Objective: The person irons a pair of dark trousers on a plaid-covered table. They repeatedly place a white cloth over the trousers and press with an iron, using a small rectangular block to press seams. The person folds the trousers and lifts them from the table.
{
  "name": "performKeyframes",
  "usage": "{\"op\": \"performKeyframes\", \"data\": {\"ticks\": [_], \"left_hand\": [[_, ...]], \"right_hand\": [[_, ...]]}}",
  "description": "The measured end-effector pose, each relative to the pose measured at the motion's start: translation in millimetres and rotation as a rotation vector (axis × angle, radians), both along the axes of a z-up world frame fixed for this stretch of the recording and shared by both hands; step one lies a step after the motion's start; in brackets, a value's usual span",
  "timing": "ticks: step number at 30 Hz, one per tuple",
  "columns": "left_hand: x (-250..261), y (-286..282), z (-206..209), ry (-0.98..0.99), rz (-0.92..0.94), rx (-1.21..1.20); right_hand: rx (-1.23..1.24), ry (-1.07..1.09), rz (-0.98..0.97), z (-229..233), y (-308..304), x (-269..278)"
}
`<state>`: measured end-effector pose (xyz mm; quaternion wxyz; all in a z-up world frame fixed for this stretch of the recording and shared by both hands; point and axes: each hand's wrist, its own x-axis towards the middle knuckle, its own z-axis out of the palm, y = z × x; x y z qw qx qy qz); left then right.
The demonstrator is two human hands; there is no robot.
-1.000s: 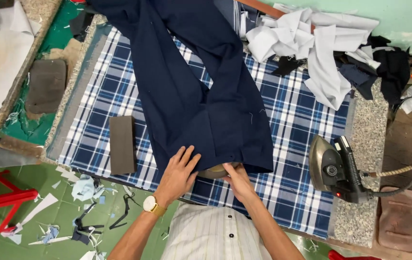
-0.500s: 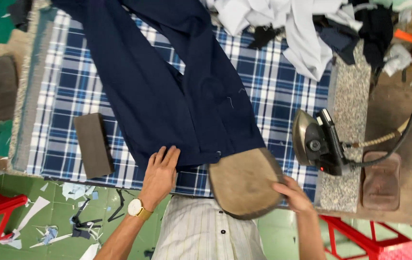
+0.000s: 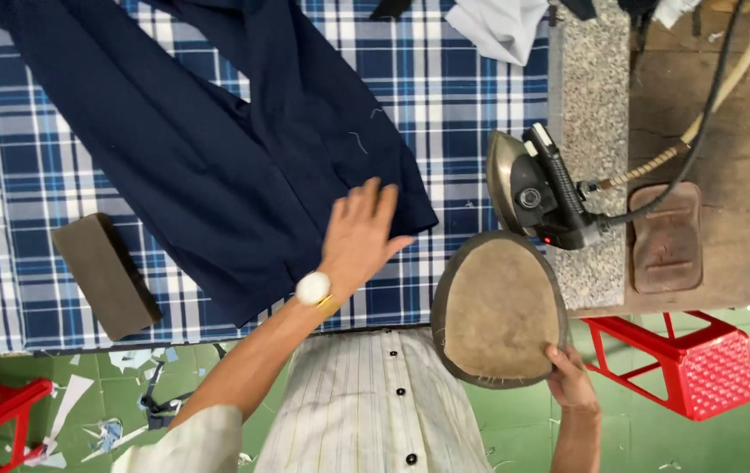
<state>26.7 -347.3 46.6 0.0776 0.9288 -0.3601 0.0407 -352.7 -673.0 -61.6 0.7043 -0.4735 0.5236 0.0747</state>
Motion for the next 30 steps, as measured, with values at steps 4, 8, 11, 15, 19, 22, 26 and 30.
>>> {"op": "performKeyframes", "data": {"ticks": [4,8,11,15,19,22,26,30], "left_hand": [[-3,-67,-47,-0.098,-0.104,0.119],[22,-75,-57,-0.193,-0.125,0.138],[51,-34,11,-0.184,-0.091,0.087],[78,50,78,-0.159,-0.038,0.006],[71,109,154,0.037,0.036,-0.177],[64,148,165,0.115,0.15,-0.34],[49,178,165,0.141,0.282,-0.486],[39,190,165,0.033,0.316,-0.498]], "right_hand": [[-0.125,-0.186,0.061,-10,3,-11],[-0.097,-0.286,0.033,-2,3,1],[-0.07,-0.299,-0.009,-25,9,10],[-0.17,-0.495,0.026,-6,48,87],[-0.193,-0.465,0.23,46,66,172],[-0.261,-0.446,0.353,86,73,209],[-0.657,-0.252,0.615,106,83,224],[-1.088,-0.627,0.59,123,143,231]]}}
